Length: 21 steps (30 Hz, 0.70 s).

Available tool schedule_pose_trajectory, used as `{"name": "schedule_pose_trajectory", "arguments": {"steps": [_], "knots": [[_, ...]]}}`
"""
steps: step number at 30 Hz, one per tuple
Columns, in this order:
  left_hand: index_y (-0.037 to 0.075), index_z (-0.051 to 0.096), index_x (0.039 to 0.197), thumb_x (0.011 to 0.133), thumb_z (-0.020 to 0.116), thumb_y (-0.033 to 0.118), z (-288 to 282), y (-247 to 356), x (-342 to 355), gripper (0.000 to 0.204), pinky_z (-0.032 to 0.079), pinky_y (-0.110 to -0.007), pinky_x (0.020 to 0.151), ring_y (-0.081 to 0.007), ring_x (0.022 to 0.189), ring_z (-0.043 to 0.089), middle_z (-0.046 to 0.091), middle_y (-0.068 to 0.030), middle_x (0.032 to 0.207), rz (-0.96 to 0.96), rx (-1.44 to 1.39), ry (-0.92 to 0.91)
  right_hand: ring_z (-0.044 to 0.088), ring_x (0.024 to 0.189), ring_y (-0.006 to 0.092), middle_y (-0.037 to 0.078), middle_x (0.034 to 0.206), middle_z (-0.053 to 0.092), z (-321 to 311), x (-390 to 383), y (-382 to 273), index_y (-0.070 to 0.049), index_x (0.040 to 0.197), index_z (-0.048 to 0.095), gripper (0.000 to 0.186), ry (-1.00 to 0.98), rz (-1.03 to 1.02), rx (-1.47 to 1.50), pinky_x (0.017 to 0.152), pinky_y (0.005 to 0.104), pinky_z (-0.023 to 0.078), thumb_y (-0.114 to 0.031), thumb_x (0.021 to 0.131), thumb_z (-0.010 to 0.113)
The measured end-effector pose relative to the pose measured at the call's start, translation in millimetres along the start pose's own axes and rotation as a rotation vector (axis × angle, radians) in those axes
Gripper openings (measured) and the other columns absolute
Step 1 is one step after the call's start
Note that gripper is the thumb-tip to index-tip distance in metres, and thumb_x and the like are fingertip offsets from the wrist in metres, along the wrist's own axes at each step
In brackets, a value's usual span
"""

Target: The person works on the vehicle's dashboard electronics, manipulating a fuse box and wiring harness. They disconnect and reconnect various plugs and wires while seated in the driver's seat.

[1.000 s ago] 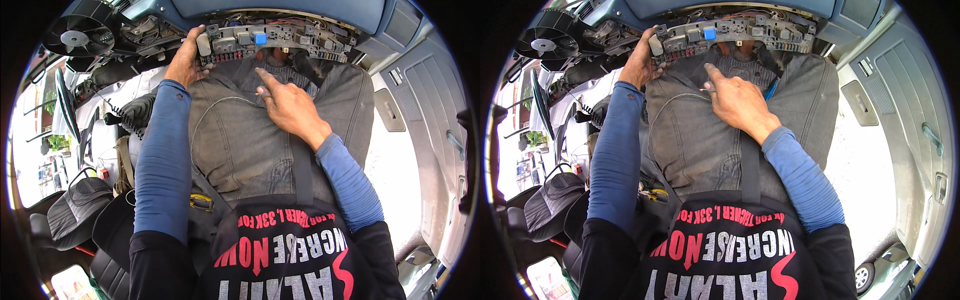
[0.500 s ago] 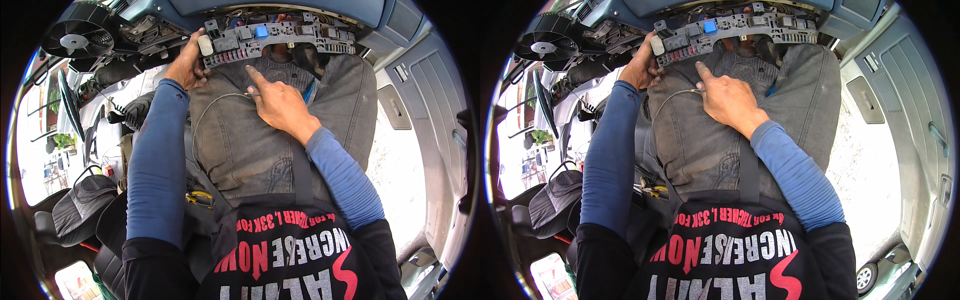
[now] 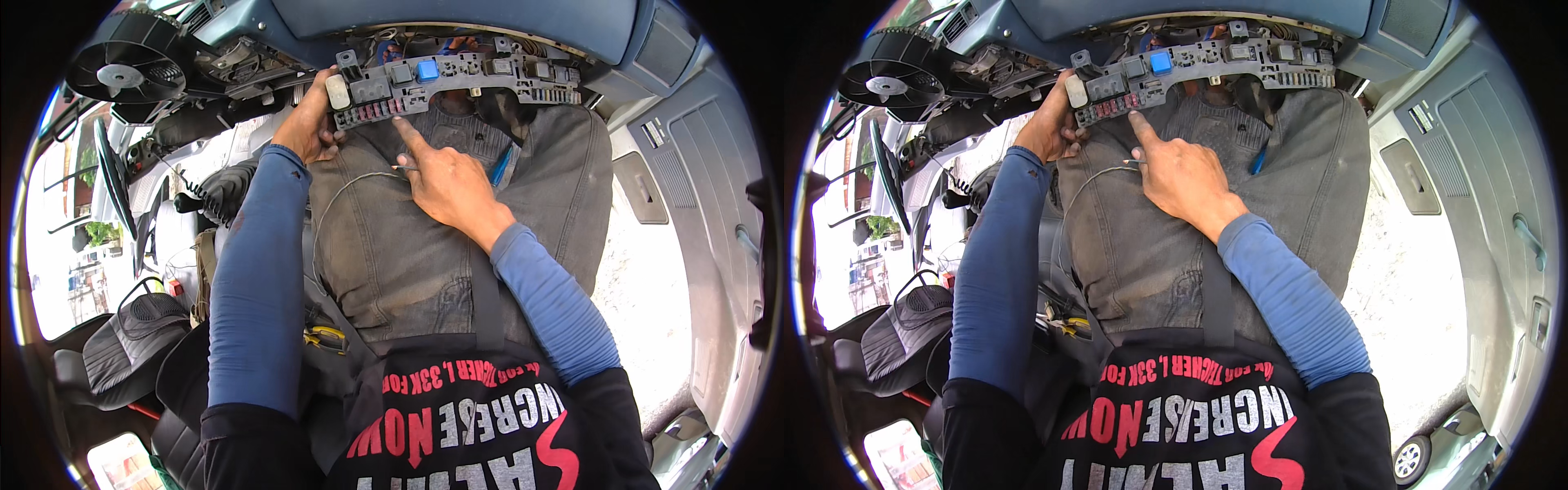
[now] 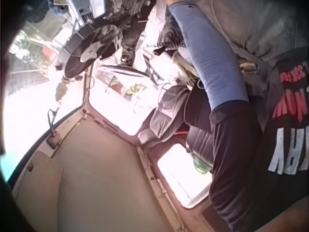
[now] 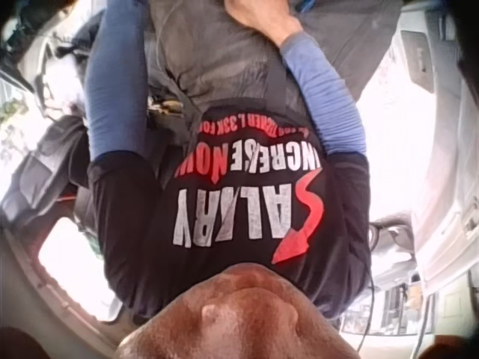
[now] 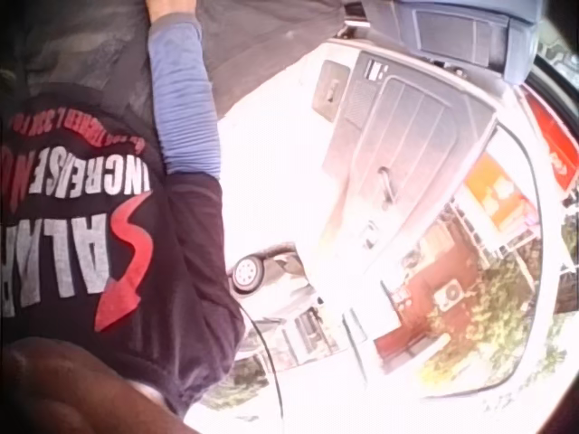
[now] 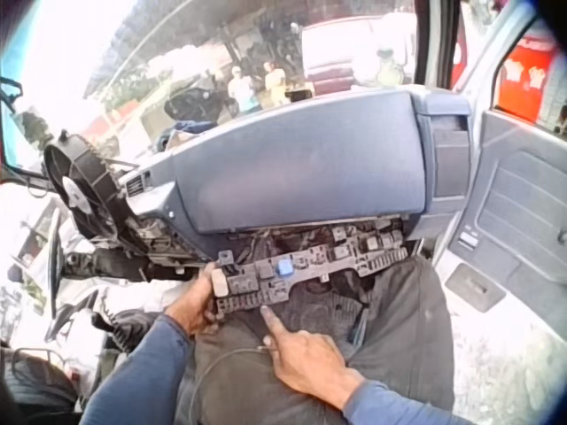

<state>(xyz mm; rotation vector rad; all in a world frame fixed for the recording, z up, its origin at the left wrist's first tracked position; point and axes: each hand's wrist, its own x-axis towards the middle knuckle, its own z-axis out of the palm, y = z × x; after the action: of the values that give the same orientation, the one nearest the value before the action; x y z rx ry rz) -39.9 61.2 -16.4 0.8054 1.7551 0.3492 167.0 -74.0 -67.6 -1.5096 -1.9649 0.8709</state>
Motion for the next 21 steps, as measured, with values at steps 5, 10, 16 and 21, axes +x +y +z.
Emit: {"name": "schedule_pose_trajectory", "arguments": {"steps": [5,10,16,21], "knots": [[0.025,0.066,0.095,0.096,0.039,0.084,2,2,-5,0.065,0.021,-0.024,0.046,-0.0039,0.046,0.032,0.056,0.0060,0.070,0.002,-0.006,-0.033,0.075,0.078,0.0475,0.026,0.084,0.076,0,2,10,-0.015,0.166,0.042,0.060,0.020,0.022,0.049,0.076,0.0595,0.058,-0.026,0.109,0.060],[0.026,0.065,0.095,0.093,0.042,0.084,-1,-3,9,0.062,0.023,-0.025,0.047,-0.0055,0.048,0.032,0.056,0.0056,0.071,-0.038,-0.027,-0.002,0.075,0.078,0.0469,0.026,0.083,0.076,-4,2,20,-0.008,0.161,0.047,0.058,0.066,0.031,0.052,0.075,0.0592,0.059,-0.026,0.107,0.060],[0.028,0.065,0.094,0.091,0.040,0.087,-2,0,7,0.064,0.023,-0.024,0.045,-0.0068,0.047,0.033,0.059,0.0053,0.072,-0.060,-0.026,-0.023,0.075,0.082,0.0479,0.028,0.087,0.076,-21,4,29,-0.007,0.162,0.044,0.060,0.081,0.162,0.091,0.079,0.0594,0.058,-0.026,0.108,0.060],[0.028,0.068,0.103,0.091,0.037,0.088,-3,1,8,0.068,0.024,-0.023,0.043,-0.0065,0.048,0.032,0.064,0.0038,0.079,-0.099,-0.026,-0.028,0.075,0.089,0.0499,0.030,0.090,0.076,-41,4,35,-0.006,0.164,0.040,0.062,0.110,0.271,0.151,0.085,0.0600,0.057,-0.026,0.108,0.060]]}}
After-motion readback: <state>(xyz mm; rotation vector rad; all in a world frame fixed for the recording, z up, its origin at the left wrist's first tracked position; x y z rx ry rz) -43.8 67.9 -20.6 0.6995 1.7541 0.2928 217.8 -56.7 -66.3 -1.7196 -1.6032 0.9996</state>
